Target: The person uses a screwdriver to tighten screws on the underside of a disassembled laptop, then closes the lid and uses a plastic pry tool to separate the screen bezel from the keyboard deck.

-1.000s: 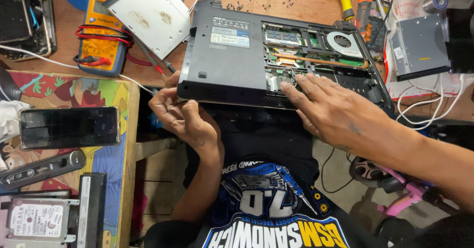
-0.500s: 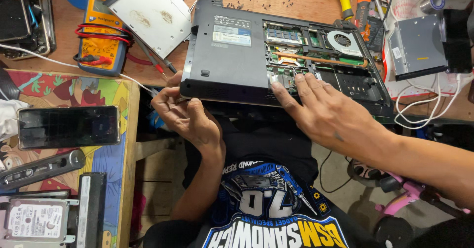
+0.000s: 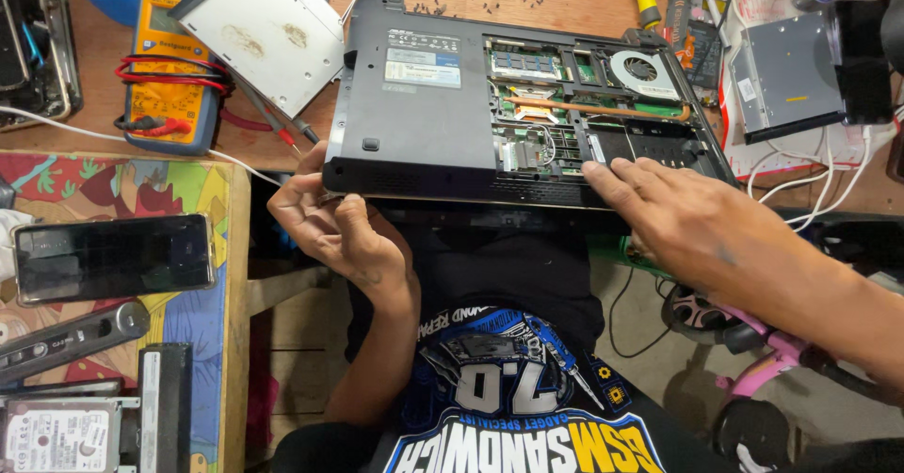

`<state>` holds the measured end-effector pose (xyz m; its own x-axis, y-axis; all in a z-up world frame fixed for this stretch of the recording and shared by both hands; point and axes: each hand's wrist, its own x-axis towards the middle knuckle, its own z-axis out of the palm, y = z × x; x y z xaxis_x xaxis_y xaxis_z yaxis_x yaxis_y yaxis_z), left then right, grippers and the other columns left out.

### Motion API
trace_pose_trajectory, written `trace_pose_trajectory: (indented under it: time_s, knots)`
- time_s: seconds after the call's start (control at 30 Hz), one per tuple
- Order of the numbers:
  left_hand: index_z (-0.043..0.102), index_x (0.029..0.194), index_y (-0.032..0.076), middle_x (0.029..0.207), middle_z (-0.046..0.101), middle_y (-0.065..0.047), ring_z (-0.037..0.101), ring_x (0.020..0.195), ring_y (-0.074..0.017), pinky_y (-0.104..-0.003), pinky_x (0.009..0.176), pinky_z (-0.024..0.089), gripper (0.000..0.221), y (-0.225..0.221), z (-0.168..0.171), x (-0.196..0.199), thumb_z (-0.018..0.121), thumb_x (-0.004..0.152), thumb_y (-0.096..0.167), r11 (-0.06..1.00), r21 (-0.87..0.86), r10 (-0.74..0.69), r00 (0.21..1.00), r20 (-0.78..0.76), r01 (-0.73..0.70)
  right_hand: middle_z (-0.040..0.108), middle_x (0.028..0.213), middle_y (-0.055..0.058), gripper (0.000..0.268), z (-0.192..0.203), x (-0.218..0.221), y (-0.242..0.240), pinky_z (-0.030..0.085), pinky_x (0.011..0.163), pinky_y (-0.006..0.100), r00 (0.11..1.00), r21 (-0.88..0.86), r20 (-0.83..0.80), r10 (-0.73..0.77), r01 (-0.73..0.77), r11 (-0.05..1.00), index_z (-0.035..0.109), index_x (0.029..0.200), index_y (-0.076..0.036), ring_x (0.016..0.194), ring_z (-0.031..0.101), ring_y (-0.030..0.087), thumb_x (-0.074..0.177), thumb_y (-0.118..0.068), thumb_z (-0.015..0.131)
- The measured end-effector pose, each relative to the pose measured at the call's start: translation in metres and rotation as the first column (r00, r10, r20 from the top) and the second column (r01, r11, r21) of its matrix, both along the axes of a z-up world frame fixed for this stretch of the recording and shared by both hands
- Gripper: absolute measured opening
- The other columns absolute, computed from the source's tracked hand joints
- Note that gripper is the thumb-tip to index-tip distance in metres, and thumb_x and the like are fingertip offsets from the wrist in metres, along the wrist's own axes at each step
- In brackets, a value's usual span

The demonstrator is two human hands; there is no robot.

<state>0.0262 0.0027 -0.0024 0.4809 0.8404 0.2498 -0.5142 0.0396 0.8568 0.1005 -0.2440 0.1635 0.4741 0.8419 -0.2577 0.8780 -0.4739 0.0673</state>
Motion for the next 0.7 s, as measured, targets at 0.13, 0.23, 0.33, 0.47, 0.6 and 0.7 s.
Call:
trace_pose_trajectory:
  time_s: [0.13, 0.23, 0.33, 0.47, 0.6, 0.7]
  knots:
    - [0.042, 0.12, 0.0, 0.133, 0.057, -0.026, 0.06, 0.111, -0.0227, -0.037, 0.104, 0.053, 0.034, -0.003, 0.003, 0.001, 0.046, 0.087, -0.002, 1.0, -0.01, 0.005, 1.0, 0.022, -0.005, 0.062, 0.121, 0.029, 0.074, -0.01, -0.004, 0.003, 0.052, 0.093, 0.044, 0.982, -0.033, 0.16, 0.098, -0.094, 0.995, 0.04, 0.149, 0.007, 0.11, 0.065, 0.039, 0.078, -0.004, 0.059]
    - [0.041, 0.123, 0.001, 0.131, 0.056, -0.027, 0.06, 0.113, -0.0221, -0.035, 0.106, 0.052, 0.034, -0.003, 0.004, -0.001, 0.046, 0.089, -0.002, 0.999, 0.05, -0.002, 1.0, -0.006, 0.003, 0.063, 0.119, 0.027, 0.073, -0.014, -0.007, 0.001, 0.052, 0.096, 0.044, 0.961, -0.013, 0.252, 0.117, -0.118, 0.993, 0.041, 0.149, 0.005, 0.109, 0.065, 0.039, 0.079, -0.005, 0.058]
    - [0.038, 0.123, 0.0, 0.137, 0.053, -0.028, 0.059, 0.112, -0.02, -0.034, 0.103, 0.053, 0.034, -0.006, 0.005, -0.003, 0.045, 0.09, -0.002, 0.995, 0.095, 0.026, 0.997, -0.067, -0.02, 0.063, 0.118, 0.027, 0.068, -0.017, -0.007, -0.003, 0.052, 0.096, 0.045, 0.964, 0.025, 0.236, 0.125, -0.135, 0.991, 0.04, 0.144, 0.009, 0.11, 0.065, 0.039, 0.08, -0.005, 0.058]
    - [0.034, 0.116, 0.001, 0.134, 0.052, -0.03, 0.055, 0.099, -0.0164, -0.029, 0.086, 0.054, 0.033, -0.003, 0.004, -0.003, 0.046, 0.086, -0.003, 0.991, 0.132, 0.041, 0.993, -0.114, -0.026, 0.063, 0.117, 0.026, 0.069, -0.02, -0.006, -0.008, 0.053, 0.095, 0.044, 0.963, 0.029, 0.235, 0.13, -0.14, 0.99, 0.04, 0.144, 0.009, 0.109, 0.066, 0.039, 0.08, -0.004, 0.06]
    - [0.034, 0.117, 0.002, 0.132, 0.053, -0.029, 0.056, 0.1, -0.015, -0.027, 0.09, 0.054, 0.032, -0.003, -0.003, -0.004, 0.046, 0.087, -0.003, 0.986, 0.161, 0.06, 0.993, -0.103, -0.043, 0.064, 0.115, 0.025, 0.068, -0.023, -0.007, -0.01, 0.053, 0.095, 0.045, 0.97, 0.08, 0.218, 0.112, -0.132, 0.988, 0.04, 0.144, 0.01, 0.108, 0.066, 0.037, 0.081, -0.003, 0.062]
    - [0.035, 0.123, 0.0, 0.136, 0.054, -0.026, 0.055, 0.098, -0.0141, -0.027, 0.088, 0.053, 0.031, -0.008, -0.011, -0.004, 0.048, 0.095, 0.001, 0.993, 0.109, 0.045, 0.997, -0.06, -0.038, 0.064, 0.115, 0.024, 0.064, -0.026, -0.008, -0.013, 0.053, 0.094, 0.045, 0.981, 0.201, 0.178, 0.08, -0.115, 0.973, 0.042, 0.142, 0.01, 0.109, 0.066, 0.037, 0.083, -0.001, 0.064]
